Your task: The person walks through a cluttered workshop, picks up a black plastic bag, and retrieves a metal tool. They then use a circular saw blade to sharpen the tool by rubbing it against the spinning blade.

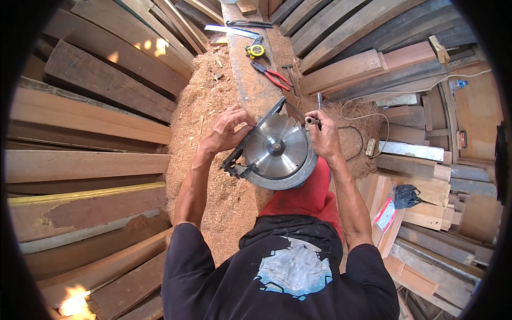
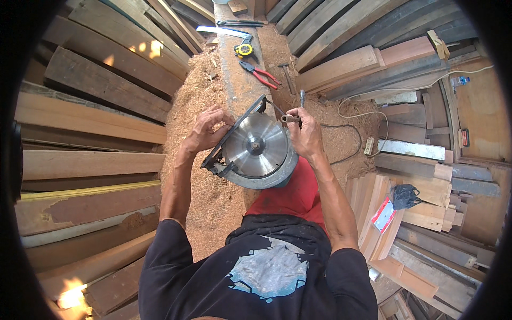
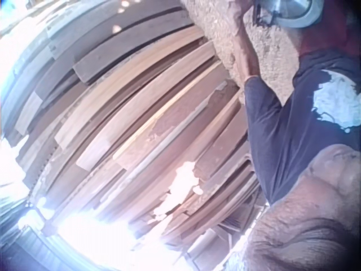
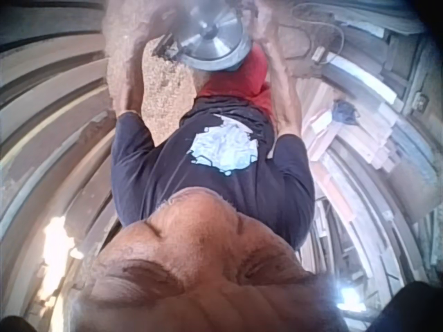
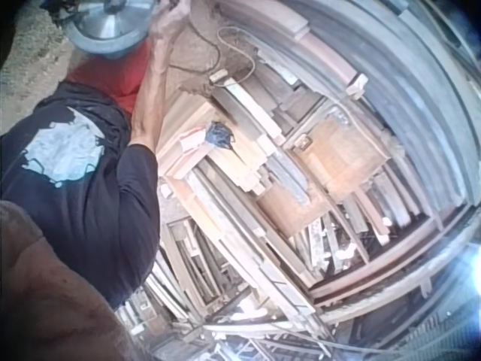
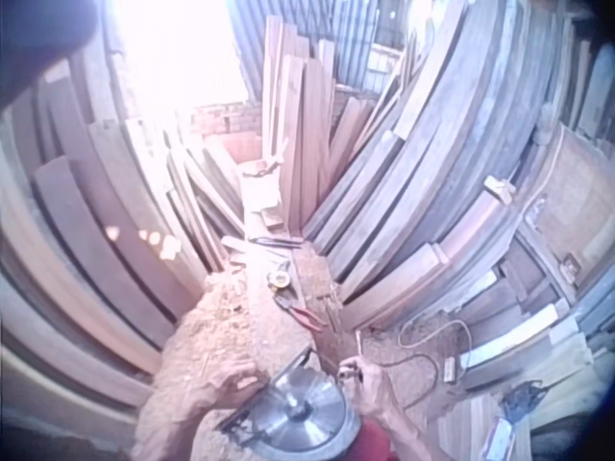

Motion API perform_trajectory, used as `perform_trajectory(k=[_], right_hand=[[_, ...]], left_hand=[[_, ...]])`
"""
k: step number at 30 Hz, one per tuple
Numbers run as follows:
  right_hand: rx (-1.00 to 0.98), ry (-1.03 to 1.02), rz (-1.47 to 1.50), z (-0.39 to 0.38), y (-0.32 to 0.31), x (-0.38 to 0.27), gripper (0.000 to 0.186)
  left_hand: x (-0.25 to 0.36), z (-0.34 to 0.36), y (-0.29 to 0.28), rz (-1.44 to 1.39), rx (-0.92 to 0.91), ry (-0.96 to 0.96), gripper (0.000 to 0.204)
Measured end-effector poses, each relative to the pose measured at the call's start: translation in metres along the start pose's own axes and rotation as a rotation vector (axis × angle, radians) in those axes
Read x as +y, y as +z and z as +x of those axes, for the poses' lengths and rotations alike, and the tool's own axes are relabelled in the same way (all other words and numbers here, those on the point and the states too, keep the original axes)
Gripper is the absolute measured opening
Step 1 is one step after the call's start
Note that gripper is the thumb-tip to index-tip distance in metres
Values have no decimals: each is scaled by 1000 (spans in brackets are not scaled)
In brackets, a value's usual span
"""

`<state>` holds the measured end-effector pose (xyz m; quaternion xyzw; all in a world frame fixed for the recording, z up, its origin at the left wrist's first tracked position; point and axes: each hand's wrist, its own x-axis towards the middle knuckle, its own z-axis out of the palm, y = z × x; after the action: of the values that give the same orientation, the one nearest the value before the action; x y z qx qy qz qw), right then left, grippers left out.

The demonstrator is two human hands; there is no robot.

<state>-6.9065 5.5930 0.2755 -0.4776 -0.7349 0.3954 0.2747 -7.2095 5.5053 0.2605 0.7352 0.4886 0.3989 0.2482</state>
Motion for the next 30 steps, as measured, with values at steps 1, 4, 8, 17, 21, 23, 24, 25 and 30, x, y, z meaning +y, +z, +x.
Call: perform_trajectory(k=[1, 4, 8, 17, 21, 23, 24, 25, 30], right_hand=[[-2, -1, 19, 0, 0, 2, 31], [-12, 45, 40, 0, 2, 5, 36], [-19, 13, 40, 1, 3, 13, 36], [-8, -29, -99, -11, -4, 4, 25], [77, -23, -164, -34, -5, 2, 20], [99, -17, -207, -45, -7, 2, 19], [103, -7, -231, -49, -9, 2, 19], [107, 4, -255, -53, -10, 1, 18], [110, 52, -237, -71, -14, 1, 20]], left_hand=[[-1, 0, 0, -21, 2, 6, 15], [-5, -1, 2, -133, 8, -8, 14], [-8, -2, 8, -354, -4, -156, 12], [12, 7, 4, -227, 29, -250, 14], [23, 15, 7, -80, 69, -179, 16], [32, 21, 8, -34, 40, -165, 17], [39, 25, 7, 0, 10, -159, 17], [45, 28, 7, 33, -19, -154, 18], [61, 40, 15, 80, 10, -226, 18]])
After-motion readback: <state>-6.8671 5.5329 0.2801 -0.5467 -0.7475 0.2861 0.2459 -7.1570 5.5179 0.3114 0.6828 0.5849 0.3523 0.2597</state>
